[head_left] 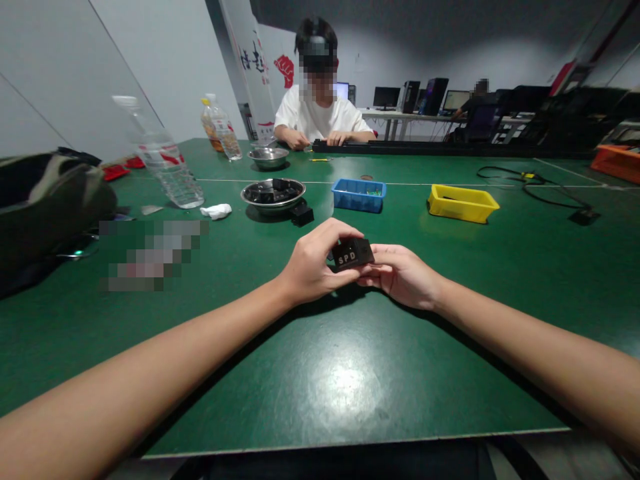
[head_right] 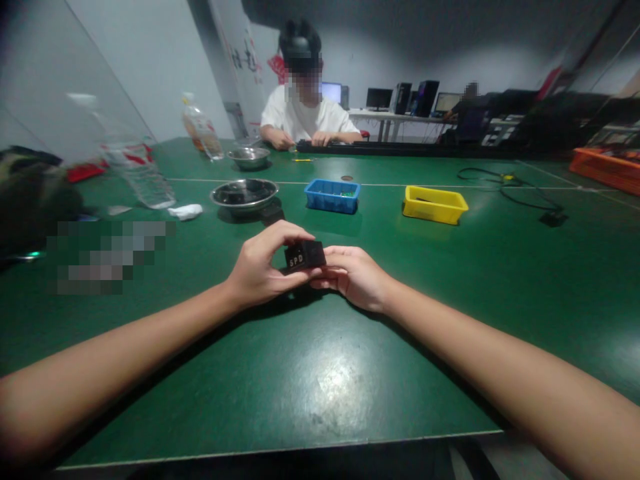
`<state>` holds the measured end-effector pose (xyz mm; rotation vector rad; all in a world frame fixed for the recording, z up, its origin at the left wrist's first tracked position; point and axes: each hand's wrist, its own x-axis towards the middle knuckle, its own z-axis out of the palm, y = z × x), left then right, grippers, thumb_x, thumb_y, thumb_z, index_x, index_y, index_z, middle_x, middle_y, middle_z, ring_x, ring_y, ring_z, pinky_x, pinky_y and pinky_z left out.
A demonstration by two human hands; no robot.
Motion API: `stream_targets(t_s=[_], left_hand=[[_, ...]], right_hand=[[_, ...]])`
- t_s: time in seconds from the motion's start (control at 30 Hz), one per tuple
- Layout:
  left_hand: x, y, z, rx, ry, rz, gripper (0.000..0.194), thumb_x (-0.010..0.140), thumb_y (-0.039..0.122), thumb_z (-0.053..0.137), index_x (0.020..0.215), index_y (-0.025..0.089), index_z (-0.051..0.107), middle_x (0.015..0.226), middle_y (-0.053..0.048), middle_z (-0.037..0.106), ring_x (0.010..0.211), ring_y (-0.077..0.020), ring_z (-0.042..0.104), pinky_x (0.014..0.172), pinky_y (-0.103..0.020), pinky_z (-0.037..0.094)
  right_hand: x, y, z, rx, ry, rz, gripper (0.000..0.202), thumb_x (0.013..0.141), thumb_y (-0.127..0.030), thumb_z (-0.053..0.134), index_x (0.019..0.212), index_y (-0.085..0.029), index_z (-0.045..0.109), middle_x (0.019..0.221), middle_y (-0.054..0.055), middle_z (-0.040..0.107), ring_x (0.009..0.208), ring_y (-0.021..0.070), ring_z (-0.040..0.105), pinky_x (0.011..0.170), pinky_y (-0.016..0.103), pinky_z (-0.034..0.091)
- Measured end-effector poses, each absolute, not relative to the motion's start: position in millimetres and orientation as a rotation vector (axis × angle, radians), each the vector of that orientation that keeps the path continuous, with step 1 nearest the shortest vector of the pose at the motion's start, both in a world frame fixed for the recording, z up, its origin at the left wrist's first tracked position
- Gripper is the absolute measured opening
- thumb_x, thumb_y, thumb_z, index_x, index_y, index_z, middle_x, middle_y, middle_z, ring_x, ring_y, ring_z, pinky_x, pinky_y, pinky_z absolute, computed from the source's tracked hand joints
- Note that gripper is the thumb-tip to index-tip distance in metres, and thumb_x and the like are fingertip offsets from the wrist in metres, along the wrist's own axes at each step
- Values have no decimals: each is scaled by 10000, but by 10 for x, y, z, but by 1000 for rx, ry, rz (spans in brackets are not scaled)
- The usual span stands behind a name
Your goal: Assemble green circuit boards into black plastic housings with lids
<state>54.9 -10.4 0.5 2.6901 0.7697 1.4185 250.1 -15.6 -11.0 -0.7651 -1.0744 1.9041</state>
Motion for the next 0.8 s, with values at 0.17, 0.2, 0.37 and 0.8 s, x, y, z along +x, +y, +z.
stream_targets(t_s=[0.17, 0.2, 0.37, 0.8], left_hand=[[558, -128, 13, 2719, 774, 1474, 350, 810, 280, 810, 1093, 131, 669, 994, -87, 712, 924, -190, 678, 816, -300, 551], [560, -132, 17, 2715, 789, 1484, 357, 810, 289, 814, 1097, 128, 676, 994, -88, 711, 917, -187, 679, 813, -296, 550], [554, -140, 32, 2702, 853, 1491, 398, 838, 355, 799, 1149, 133, 689, 1005, -85, 711, 901, -174, 676, 811, -283, 545], [547, -147, -7, 2611, 917, 1460, 388, 814, 300, 777, 1142, 130, 658, 997, -81, 753, 809, -162, 698, 704, -252, 558]], right_hand=[[2546, -149, -90, -698, -1047, 1936, 264, 663, -225, 851, 843, -164, 667, 746, -7, 693, 700, 126, 667, 719, 289, 573], [2554, -148, -84, -685, -1062, 1944, 274, 673, -243, 854, 855, -169, 663, 761, -7, 695, 713, 128, 669, 725, 291, 575], [2562, -144, -92, -644, -1106, 1937, 323, 694, -338, 884, 868, -182, 662, 751, -18, 681, 685, 114, 637, 650, 252, 546], [2581, -81, -169, -696, -1065, 1858, 279, 649, -285, 902, 842, -143, 760, 825, 46, 748, 759, 129, 677, 786, 272, 549]])
